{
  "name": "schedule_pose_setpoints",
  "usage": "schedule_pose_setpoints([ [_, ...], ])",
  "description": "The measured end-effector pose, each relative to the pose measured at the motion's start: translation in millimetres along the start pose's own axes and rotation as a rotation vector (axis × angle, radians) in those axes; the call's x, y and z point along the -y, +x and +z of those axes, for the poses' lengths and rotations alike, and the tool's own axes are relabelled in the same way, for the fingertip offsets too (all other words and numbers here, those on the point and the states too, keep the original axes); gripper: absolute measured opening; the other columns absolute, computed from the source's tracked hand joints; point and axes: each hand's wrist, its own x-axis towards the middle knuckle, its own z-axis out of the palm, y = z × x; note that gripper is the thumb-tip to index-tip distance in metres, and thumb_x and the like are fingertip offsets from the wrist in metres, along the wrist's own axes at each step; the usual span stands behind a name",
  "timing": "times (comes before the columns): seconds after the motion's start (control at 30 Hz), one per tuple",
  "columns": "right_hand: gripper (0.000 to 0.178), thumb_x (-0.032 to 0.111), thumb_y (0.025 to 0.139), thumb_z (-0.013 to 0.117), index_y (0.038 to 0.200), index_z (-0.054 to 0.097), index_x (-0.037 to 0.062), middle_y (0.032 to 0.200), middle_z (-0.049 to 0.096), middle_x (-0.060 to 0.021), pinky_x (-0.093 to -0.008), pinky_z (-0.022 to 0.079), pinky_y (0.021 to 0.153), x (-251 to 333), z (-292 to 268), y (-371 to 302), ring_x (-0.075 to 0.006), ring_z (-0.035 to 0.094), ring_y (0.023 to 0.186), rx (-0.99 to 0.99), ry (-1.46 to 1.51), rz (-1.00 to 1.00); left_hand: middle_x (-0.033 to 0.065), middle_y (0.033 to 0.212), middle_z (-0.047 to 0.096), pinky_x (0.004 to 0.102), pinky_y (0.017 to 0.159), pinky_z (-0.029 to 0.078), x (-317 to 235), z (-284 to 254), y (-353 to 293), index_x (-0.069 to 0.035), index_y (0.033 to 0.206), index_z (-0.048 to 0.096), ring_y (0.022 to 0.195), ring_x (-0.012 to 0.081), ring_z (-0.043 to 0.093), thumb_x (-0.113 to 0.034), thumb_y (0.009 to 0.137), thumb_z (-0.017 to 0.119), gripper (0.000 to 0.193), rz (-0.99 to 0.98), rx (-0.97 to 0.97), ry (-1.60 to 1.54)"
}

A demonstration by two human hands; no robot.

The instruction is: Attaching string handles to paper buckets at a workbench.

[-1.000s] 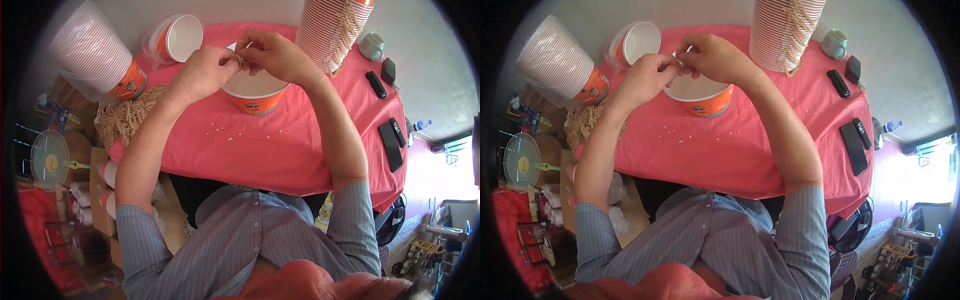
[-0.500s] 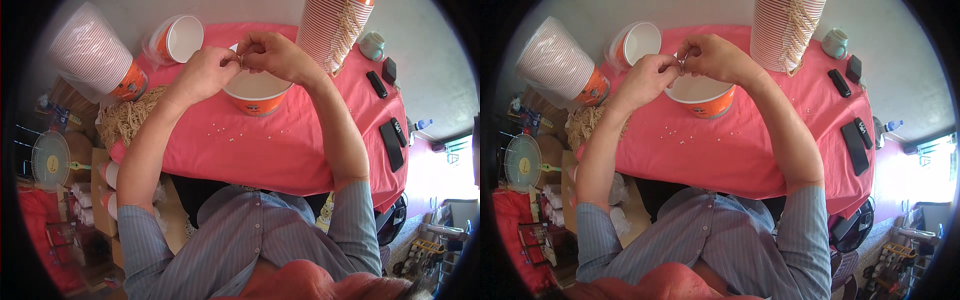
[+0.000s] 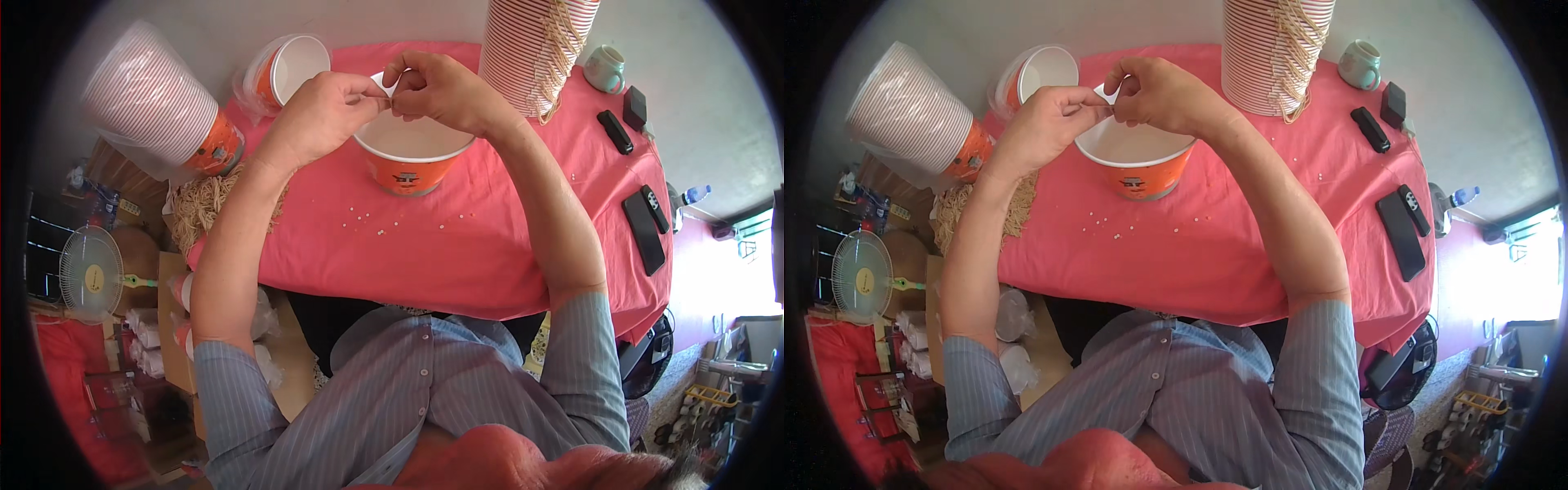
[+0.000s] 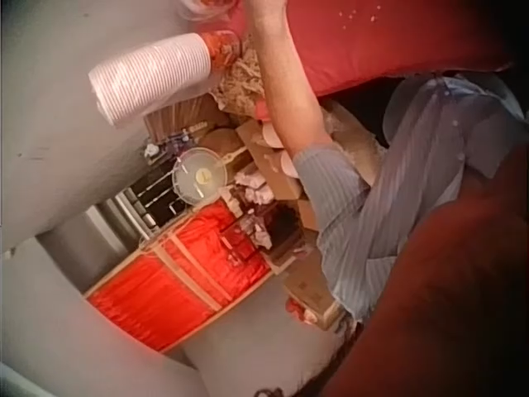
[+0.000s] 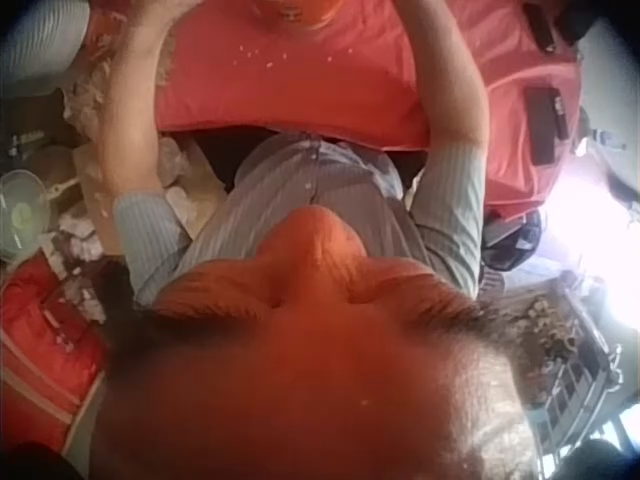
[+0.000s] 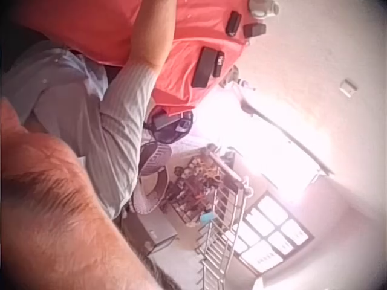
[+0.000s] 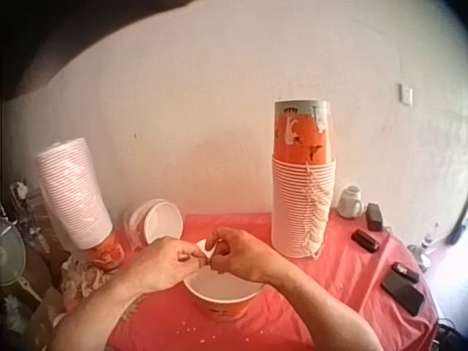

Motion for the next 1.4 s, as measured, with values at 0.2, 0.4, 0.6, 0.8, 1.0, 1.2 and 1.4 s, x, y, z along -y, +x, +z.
schedule_pose_setpoints([
  [0.2, 0.031, 0.012, 0.097, 0.069, 0.123, 0.065, -0.0035, 0.091, 0.076, -0.0072, -0.0308, 0.062, 0.086, -2, 1, 1, -0.0156, 0.075, 0.089, 0.015, 0.040, 0.027, 0.0124, 0.086, 0.079, 0.0345, 0.073, 0.055, 5, 2, 1, 0.002, 0.116, 0.082, 0.078, 0.0138, 0.069, -0.026, 0.106, 0.071, 0.031, 0.006, -0.018, 0.072],
  [0.4, 0.032, 0.011, 0.096, 0.069, 0.124, 0.065, -0.0037, 0.094, 0.076, -0.0082, -0.0311, 0.061, 0.085, 4, -2, -1, -0.0157, 0.075, 0.090, 0.002, -0.008, 0.011, 0.0132, 0.084, 0.076, 0.0361, 0.070, 0.054, -24, -11, -5, 0.004, 0.112, 0.080, 0.073, 0.0160, 0.068, -0.023, 0.110, 0.064, 0.031, -0.066, 0.017, 0.286],
  [0.6, 0.035, 0.011, 0.094, 0.068, 0.125, 0.066, -0.0039, 0.094, 0.075, -0.0082, -0.0318, 0.060, 0.083, 6, -1, -4, -0.0153, 0.072, 0.087, 0.002, -0.028, -0.002, 0.0071, 0.083, 0.074, 0.0328, 0.068, 0.053, -36, -9, -2, 0.006, 0.114, 0.077, 0.069, 0.0146, 0.065, -0.019, 0.107, 0.063, 0.029, -0.209, 0.124, -0.023],
  [0.8, 0.035, 0.012, 0.093, 0.069, 0.125, 0.066, -0.0031, 0.094, 0.076, -0.0086, -0.0321, 0.059, 0.083, 7, 2, -4, -0.0152, 0.071, 0.088, 0.005, 0.000, -0.011, 0.0049, 0.086, 0.073, 0.0279, 0.069, 0.051, -12, -11, 0, 0.004, 0.118, 0.075, 0.075, 0.0098, 0.065, -0.019, 0.108, 0.064, 0.028, -0.176, 0.132, -0.009],
  [1.0, 0.034, 0.010, 0.093, 0.070, 0.123, 0.066, -0.0037, 0.100, 0.078, -0.0096, -0.0324, 0.058, 0.085, 1, 1, -2, -0.0155, 0.071, 0.091, 0.027, 0.023, 0.000, 0.0073, 0.097, 0.078, 0.0299, 0.080, 0.055, -34, -9, 1, 0.002, 0.126, 0.071, 0.090, 0.0121, 0.070, -0.014, 0.111, 0.062, 0.024, -0.164, 0.126, -0.043],
  [1.2, 0.041, 0.017, 0.086, 0.079, 0.123, 0.073, 0.0001, 0.101, 0.076, -0.0075, -0.0327, 0.061, 0.083, -6, 4, 3, -0.0172, 0.075, 0.090, 0.026, 0.093, 0.000, 0.0067, 0.097, 0.078, 0.0280, 0.089, 0.055, -34, -7, 4, 0.002, 0.127, 0.068, 0.097, 0.0119, 0.072, -0.010, 0.113, 0.058, 0.021, -0.034, 0.103, -0.111],
  [1.4, 0.033, 0.010, 0.095, 0.071, 0.125, 0.067, -0.0035, 0.104, 0.078, -0.0088, -0.0311, 0.061, 0.086, -5, 1, 0, -0.0163, 0.073, 0.095, 0.052, 0.156, -0.020, 0.0062, 0.099, 0.077, 0.0281, 0.091, 0.055, -40, -5, 0, -0.001, 0.122, 0.067, 0.098, 0.0120, 0.072, -0.007, 0.111, 0.061, 0.014, 0.053, 0.068, -0.214],
])
